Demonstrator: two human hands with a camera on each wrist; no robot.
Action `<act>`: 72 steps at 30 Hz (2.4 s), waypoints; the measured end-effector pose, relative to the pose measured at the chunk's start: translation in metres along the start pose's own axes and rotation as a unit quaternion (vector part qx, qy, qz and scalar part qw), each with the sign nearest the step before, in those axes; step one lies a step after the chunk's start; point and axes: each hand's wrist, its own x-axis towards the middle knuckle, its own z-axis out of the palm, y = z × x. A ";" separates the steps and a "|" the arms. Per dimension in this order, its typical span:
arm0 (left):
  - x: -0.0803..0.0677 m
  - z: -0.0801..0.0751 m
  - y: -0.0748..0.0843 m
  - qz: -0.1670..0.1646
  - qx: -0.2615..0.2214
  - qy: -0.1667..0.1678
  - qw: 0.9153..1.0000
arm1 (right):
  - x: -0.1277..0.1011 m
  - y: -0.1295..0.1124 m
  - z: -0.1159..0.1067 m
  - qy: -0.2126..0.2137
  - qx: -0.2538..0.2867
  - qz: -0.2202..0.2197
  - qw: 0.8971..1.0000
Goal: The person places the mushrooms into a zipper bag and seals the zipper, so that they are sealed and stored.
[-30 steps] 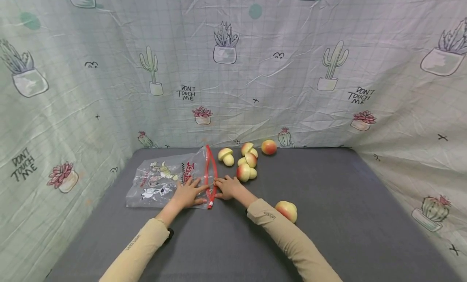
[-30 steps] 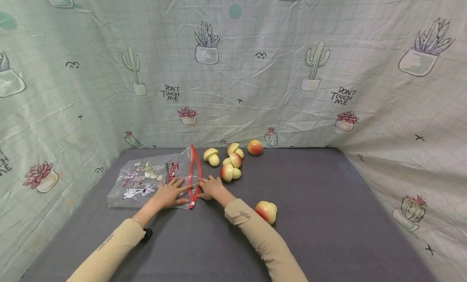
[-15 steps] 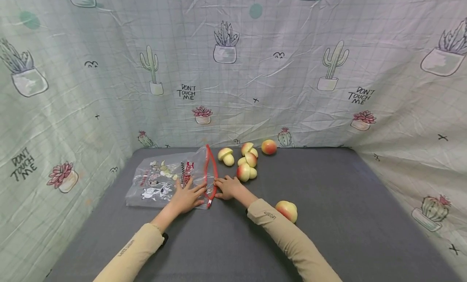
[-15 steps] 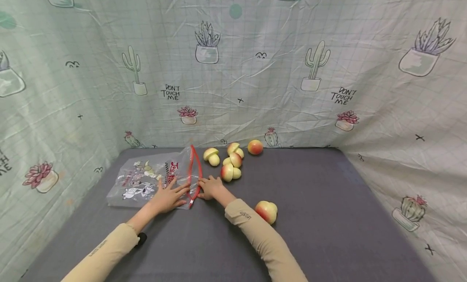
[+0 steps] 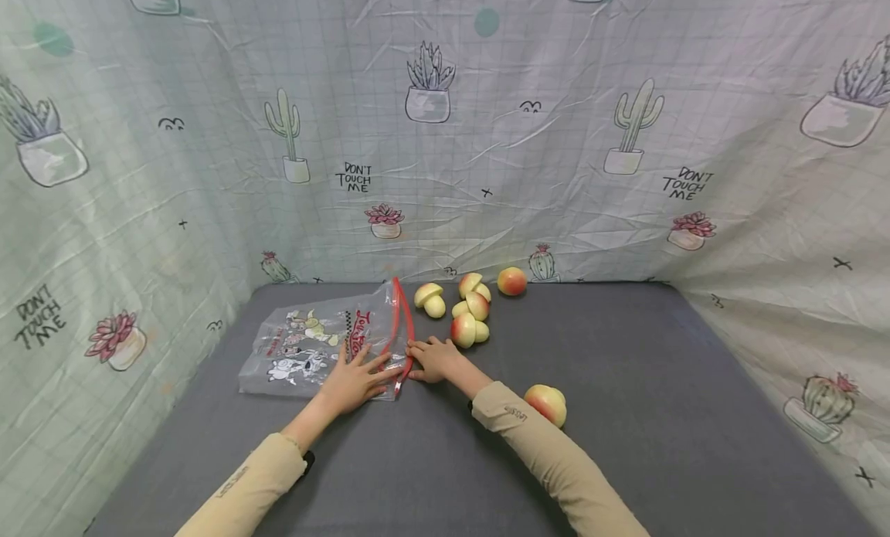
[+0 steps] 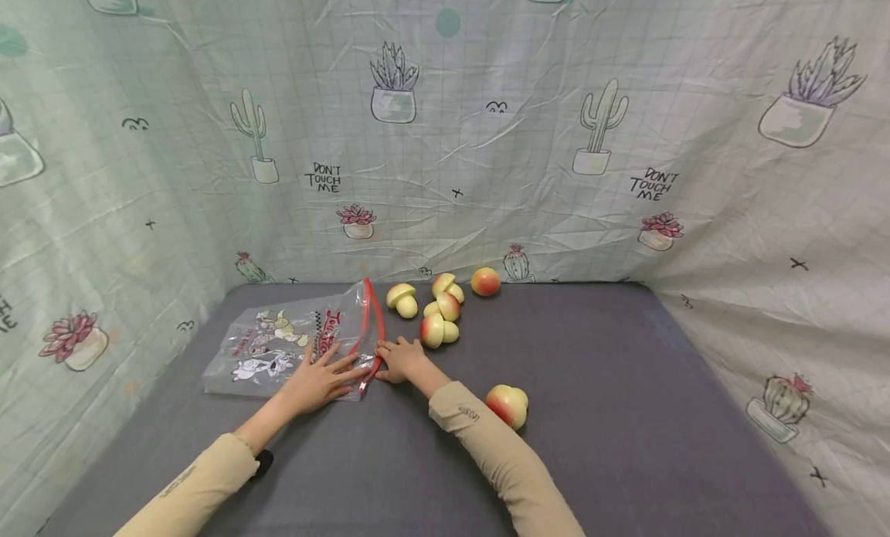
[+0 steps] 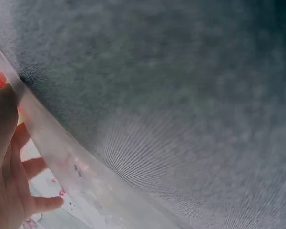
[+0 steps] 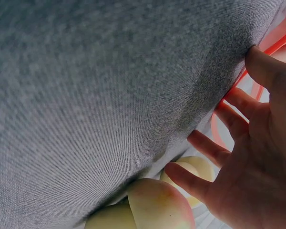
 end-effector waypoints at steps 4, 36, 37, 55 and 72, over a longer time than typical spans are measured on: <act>-0.004 -0.002 0.000 -0.008 0.005 -0.006 1.000 | 0.000 0.000 0.001 -0.003 0.002 -0.004 1.000; -0.013 -0.006 0.006 -0.011 0.113 0.077 0.991 | -0.002 0.002 0.005 0.005 -0.007 -0.003 1.000; -0.013 -0.006 0.006 -0.009 0.116 0.077 0.990 | -0.002 0.002 0.005 0.006 -0.008 -0.005 1.000; -0.006 -0.008 0.010 -0.016 0.154 0.029 0.988 | -0.028 0.007 -0.014 0.069 -0.011 -0.037 0.997; -0.010 -0.010 0.002 0.008 0.183 0.060 0.981 | -0.050 0.023 -0.044 0.172 -0.028 -0.089 0.981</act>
